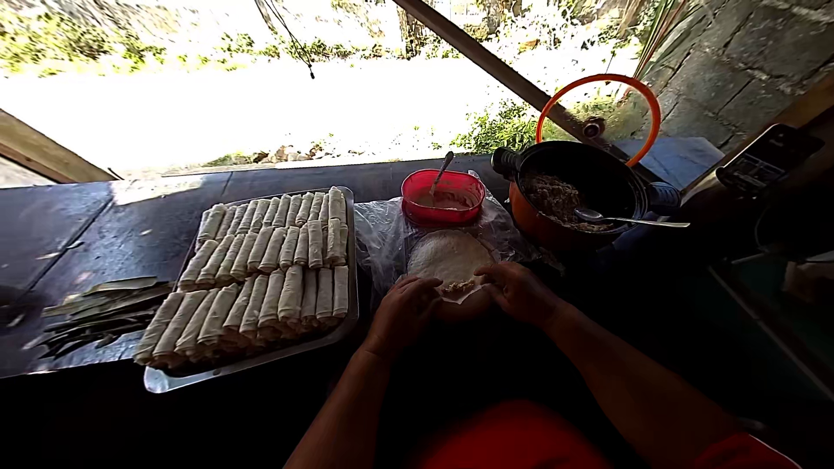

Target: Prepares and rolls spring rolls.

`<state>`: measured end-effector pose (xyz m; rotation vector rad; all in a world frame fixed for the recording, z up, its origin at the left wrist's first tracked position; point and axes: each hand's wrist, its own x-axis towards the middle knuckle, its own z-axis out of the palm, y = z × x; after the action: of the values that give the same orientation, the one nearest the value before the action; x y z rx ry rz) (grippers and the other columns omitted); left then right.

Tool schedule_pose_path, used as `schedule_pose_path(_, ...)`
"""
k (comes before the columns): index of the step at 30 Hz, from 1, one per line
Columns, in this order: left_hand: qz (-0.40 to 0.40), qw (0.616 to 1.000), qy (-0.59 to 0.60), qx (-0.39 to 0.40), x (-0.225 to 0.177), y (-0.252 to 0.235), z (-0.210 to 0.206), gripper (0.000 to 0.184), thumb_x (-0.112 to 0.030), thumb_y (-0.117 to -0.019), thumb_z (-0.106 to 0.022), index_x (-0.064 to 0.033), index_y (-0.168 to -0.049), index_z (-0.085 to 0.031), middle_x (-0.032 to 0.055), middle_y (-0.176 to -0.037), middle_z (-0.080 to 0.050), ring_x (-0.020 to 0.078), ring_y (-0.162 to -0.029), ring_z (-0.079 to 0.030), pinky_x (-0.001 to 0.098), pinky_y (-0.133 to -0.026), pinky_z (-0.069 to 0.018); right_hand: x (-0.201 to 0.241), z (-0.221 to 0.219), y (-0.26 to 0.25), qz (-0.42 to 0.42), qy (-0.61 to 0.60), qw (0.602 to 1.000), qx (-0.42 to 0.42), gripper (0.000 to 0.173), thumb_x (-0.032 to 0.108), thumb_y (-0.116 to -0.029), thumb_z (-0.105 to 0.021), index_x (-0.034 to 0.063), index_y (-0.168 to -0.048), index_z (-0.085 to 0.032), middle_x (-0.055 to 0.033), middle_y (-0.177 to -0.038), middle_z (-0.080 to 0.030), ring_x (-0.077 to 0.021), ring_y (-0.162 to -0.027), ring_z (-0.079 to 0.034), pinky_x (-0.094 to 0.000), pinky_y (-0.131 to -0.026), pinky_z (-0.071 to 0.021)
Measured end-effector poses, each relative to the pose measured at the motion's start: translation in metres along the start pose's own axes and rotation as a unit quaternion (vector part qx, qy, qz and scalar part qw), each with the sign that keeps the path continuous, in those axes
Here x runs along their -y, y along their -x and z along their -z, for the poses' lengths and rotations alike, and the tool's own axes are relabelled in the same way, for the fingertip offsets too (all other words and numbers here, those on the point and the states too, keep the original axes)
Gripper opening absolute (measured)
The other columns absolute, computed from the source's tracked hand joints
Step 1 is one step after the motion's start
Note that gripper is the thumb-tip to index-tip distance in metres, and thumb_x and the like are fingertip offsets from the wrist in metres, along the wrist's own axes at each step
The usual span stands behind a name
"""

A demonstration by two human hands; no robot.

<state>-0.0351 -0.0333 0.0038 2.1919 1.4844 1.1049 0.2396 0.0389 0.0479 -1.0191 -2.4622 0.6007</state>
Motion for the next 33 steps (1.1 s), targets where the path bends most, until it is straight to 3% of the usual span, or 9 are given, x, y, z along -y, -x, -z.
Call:
schedule_pose_path(4,0.009,1.000,0.010,-0.026,0.000,0.002,-0.004,0.026,-0.028,-0.0988,-0.065,-0.0175,-0.122,-0.071,-0.0086,-0.104,-0.075,0.0065,-0.106,-0.068,0.0391,-0.104,-0.0524,-0.003,-0.003,0.004,0.027,0.009,1.000,0.003,0.051,0.021,-0.0936,-0.068,0.0188,-0.144,-0.057,0.0067,-0.115,-0.073,-0.0119,-0.118,-0.064,-0.0405,-0.112,-0.0460)
schedule_pose_path(6,0.028,0.999,0.020,-0.037,-0.001,0.001,-0.004,0.027,-0.026,-0.0983,-0.064,-0.0158,-0.123,-0.071,-0.0073,-0.104,-0.075,0.0063,-0.104,-0.068,0.0374,-0.101,-0.0542,-0.005,-0.007,0.003,0.025,0.013,0.999,-0.021,0.049,0.017,-0.0953,-0.066,0.0197,-0.143,-0.058,0.0070,-0.108,-0.075,-0.0116,-0.113,-0.066,-0.0423,-0.112,-0.0455)
schedule_pose_path(14,0.090,0.995,0.015,-0.032,-0.005,-0.009,-0.003,0.052,-0.031,-0.0915,-0.072,-0.0151,-0.140,-0.059,-0.0073,-0.101,-0.074,0.0059,-0.098,-0.068,0.0331,-0.093,-0.0571,-0.011,0.001,-0.028,-0.032,-0.059,0.998,0.003,0.045,0.018,-0.1032,-0.058,0.0224,-0.147,-0.054,-0.0023,-0.100,-0.074,-0.0127,-0.091,-0.070,-0.0346,-0.091,-0.0575)
schedule_pose_path(17,0.119,0.991,-0.015,-0.056,-0.009,-0.017,-0.001,0.050,-0.025,-0.0930,-0.069,-0.0153,-0.141,-0.057,-0.0049,-0.101,-0.074,0.0059,-0.083,-0.067,0.0295,-0.076,-0.0584,-0.012,0.002,-0.042,-0.049,-0.063,0.997,0.019,0.048,0.017,-0.1034,-0.059,0.0238,-0.150,-0.052,-0.0047,-0.099,-0.072,-0.0145,-0.085,-0.069,-0.0354,-0.086,-0.0582)
schedule_pose_path(19,0.097,0.991,-0.061,-0.068,-0.014,-0.021,0.001,0.048,-0.022,-0.0939,-0.067,-0.0151,-0.141,-0.058,-0.0023,-0.115,-0.072,0.0115,-0.107,-0.067,0.0377,-0.095,-0.0560,-0.013,0.002,-0.050,-0.058,-0.051,0.996,0.035,0.049,0.018,-0.1040,-0.059,0.0255,-0.152,-0.050,-0.0049,-0.101,-0.073,-0.0155,-0.087,-0.070,-0.0373,-0.088,-0.0583)
schedule_pose_path(21,0.025,0.994,-0.087,-0.057,-0.020,-0.028,-0.002,0.042,-0.017,-0.0952,-0.063,-0.0182,-0.138,-0.061,-0.0050,-0.118,-0.073,0.0139,-0.118,-0.064,0.0456,-0.105,-0.0487,-0.014,0.003,-0.058,-0.059,-0.033,0.997,0.048,0.049,0.018,-0.1045,-0.058,0.0264,-0.152,-0.050,-0.0055,-0.102,-0.074,-0.0171,-0.090,-0.071,-0.0395,-0.091,-0.0580)
schedule_pose_path(26,0.032,0.992,-0.107,0.059,-0.028,-0.043,-0.012,0.052,-0.022,-0.0956,-0.060,-0.0195,-0.147,-0.053,-0.0067,-0.120,-0.074,0.0132,-0.121,-0.065,0.0472,-0.111,-0.0440,-0.006,0.000,-0.058,0.000,0.063,0.998,0.016,0.052,0.017,-0.0995,-0.064,0.0232,-0.150,-0.053,-0.0045,-0.123,-0.071,-0.0230,-0.118,-0.064,-0.0462,-0.104,-0.0502)
schedule_pose_path(28,0.060,0.992,-0.089,0.066,-0.027,-0.046,-0.012,0.054,-0.023,-0.0957,-0.064,-0.0178,-0.147,-0.051,-0.0070,-0.116,-0.074,0.0118,-0.117,-0.066,0.0464,-0.112,-0.0435,0.001,-0.003,-0.054,0.036,0.033,0.999,0.005,0.056,0.014,-0.0942,-0.066,0.0180,-0.149,-0.054,-0.0042,-0.115,-0.073,-0.0216,-0.111,-0.067,-0.0447,-0.103,-0.0530)
schedule_pose_path(33,0.053,0.995,-0.065,0.046,-0.016,-0.040,-0.017,0.052,-0.026,-0.0966,-0.065,-0.0162,-0.146,-0.052,-0.0080,-0.114,-0.075,0.0090,-0.116,-0.066,0.0448,-0.113,-0.0439,0.001,-0.016,-0.049,0.037,0.046,0.997,0.048,0.066,0.017,-0.0968,-0.065,0.0165,-0.158,-0.040,-0.0018,-0.112,-0.075,-0.0199,-0.111,-0.069,-0.0449,-0.108,-0.0495)
